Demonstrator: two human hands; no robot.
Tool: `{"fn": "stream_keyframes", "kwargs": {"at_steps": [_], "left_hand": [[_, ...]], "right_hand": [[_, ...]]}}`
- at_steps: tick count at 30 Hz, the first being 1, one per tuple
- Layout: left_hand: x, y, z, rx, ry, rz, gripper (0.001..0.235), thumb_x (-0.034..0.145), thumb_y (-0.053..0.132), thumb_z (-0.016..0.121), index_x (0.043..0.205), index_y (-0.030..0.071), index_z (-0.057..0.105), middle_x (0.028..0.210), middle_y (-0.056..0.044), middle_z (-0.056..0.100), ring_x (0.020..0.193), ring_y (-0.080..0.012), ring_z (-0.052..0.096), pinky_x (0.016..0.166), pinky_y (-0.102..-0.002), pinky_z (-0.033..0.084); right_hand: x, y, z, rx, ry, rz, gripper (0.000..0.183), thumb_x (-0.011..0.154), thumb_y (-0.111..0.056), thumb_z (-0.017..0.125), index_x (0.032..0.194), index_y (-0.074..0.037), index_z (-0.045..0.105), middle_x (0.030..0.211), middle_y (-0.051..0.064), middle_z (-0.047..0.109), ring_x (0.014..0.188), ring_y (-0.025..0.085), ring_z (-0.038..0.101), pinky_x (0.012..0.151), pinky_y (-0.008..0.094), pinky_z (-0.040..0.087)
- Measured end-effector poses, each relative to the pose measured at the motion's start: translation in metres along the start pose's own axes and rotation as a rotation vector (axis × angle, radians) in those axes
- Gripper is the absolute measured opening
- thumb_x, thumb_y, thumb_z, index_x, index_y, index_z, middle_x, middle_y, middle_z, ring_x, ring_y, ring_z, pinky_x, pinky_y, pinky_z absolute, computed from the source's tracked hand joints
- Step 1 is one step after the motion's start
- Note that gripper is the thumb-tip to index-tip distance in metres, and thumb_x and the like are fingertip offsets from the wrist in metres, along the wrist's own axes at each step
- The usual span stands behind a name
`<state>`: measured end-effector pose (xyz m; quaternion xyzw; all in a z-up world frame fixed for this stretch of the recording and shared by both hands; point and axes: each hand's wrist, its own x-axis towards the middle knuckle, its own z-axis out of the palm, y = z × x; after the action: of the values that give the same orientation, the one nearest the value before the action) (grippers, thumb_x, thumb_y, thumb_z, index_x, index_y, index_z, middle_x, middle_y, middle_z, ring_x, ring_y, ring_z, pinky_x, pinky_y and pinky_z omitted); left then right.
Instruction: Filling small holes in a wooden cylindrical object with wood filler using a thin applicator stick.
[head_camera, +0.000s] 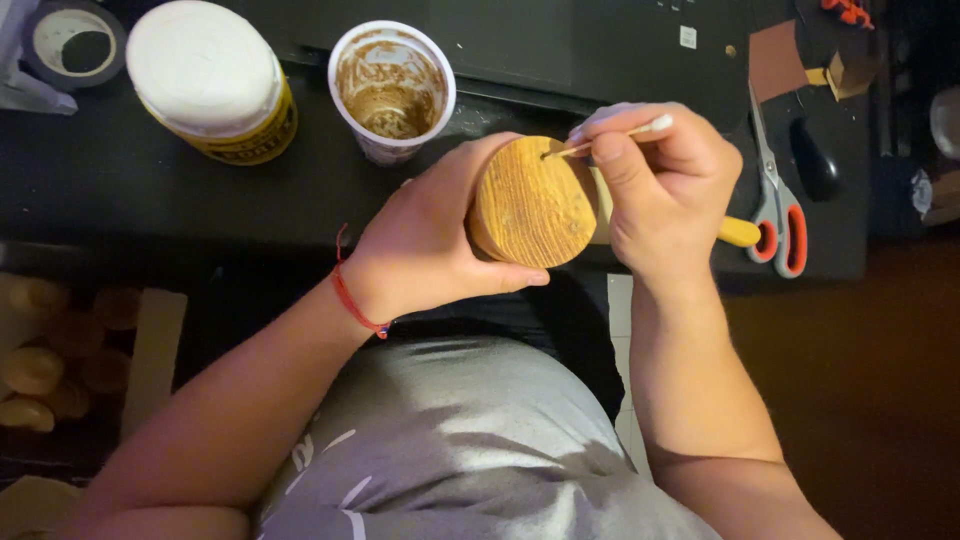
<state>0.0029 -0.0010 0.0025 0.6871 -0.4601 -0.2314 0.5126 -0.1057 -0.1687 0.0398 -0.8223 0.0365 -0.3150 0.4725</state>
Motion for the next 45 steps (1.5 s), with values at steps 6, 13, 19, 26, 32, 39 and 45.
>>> {"fn": "stream_keyframes", "kwargs": {"at_steps": [6, 13, 19, 26, 32, 39, 45], "left_hand": [[0.000, 0.000, -0.003, -0.015, -0.020, -0.023, 0.098, 0.057, 0.040, 0.094, 0.137, 0.012, 0.045, 0.138, -0.004, 0.058, 0.124, -0.0231, 0.058, 0.099, -0.036, 0.045], [0.000, -0.005, -0.002, 0.003, -0.003, 0.051, 0.097, 0.059, 0.042, 0.094, 0.136, 0.010, 0.044, 0.136, -0.008, 0.059, 0.121, -0.0268, 0.060, 0.097, -0.039, 0.048], [0.000, -0.005, -0.002, 0.006, 0.002, 0.053, 0.097, 0.061, 0.042, 0.094, 0.137, 0.008, 0.044, 0.137, -0.009, 0.058, 0.123, -0.0265, 0.059, 0.099, -0.039, 0.047], [-0.001, -0.004, 0.000, 0.028, -0.011, 0.044, 0.098, 0.061, 0.042, 0.094, 0.139, 0.011, 0.044, 0.141, -0.008, 0.056, 0.128, -0.0263, 0.056, 0.105, -0.039, 0.044], [0.001, 0.007, 0.001, 0.029, -0.036, -0.071, 0.100, 0.056, 0.036, 0.096, 0.139, 0.014, 0.046, 0.140, -0.004, 0.058, 0.127, -0.0228, 0.057, 0.104, -0.036, 0.041], [-0.022, -0.004, 0.009, 0.185, 0.122, 0.135, 0.096, 0.066, 0.030, 0.095, 0.141, 0.001, 0.043, 0.141, -0.015, 0.055, 0.132, -0.0304, 0.053, 0.113, -0.039, 0.039], [-0.068, -0.029, -0.004, 0.205, 0.543, 0.237, 0.059, 0.088, 0.016, 0.076, 0.135, -0.003, 0.047, 0.132, -0.019, 0.049, 0.124, -0.0337, 0.052, 0.110, -0.043, 0.045]], "right_hand": [[0.002, 0.007, 0.006, 0.037, 0.018, 0.099, 0.024, 0.103, -0.025, 0.063, 0.096, -0.003, 0.062, 0.092, 0.012, 0.067, 0.086, 0.022, 0.067, 0.082, 0.033, 0.059], [-0.007, 0.017, -0.009, 0.019, -0.050, 0.139, 0.014, 0.099, -0.018, 0.069, 0.094, -0.007, 0.062, 0.096, 0.009, 0.059, 0.083, 0.016, 0.056, 0.075, 0.028, 0.047], [-0.004, 0.004, -0.012, -0.402, -0.097, -0.177, 0.030, 0.104, -0.005, 0.056, 0.075, -0.003, 0.053, 0.078, 0.010, 0.060, 0.078, 0.026, 0.057, 0.086, 0.041, 0.042], [-0.021, 0.033, -0.055, -0.336, 0.148, -0.108, 0.040, 0.110, -0.017, 0.053, 0.076, 0.003, 0.058, 0.080, 0.017, 0.059, 0.082, 0.028, 0.058, 0.080, 0.039, 0.046], [-0.061, 0.038, -0.055, -0.662, -0.059, 0.072, 0.016, 0.098, -0.011, 0.073, 0.083, -0.011, 0.068, 0.088, 0.004, 0.067, 0.092, 0.024, 0.064, 0.092, 0.041, 0.042], [-0.068, 0.039, -0.043, -0.867, -0.073, -0.040, 0.007, 0.095, -0.023, 0.070, 0.093, -0.017, 0.073, 0.101, -0.002, 0.069, 0.097, 0.019, 0.063, 0.091, 0.044, 0.028], [-0.067, 0.052, -0.114, -0.880, -0.111, 0.016, 0.010, 0.091, -0.006, 0.071, 0.099, 0.000, 0.072, 0.098, 0.015, 0.070, 0.091, 0.033, 0.065, 0.081, 0.046, 0.046]]}}
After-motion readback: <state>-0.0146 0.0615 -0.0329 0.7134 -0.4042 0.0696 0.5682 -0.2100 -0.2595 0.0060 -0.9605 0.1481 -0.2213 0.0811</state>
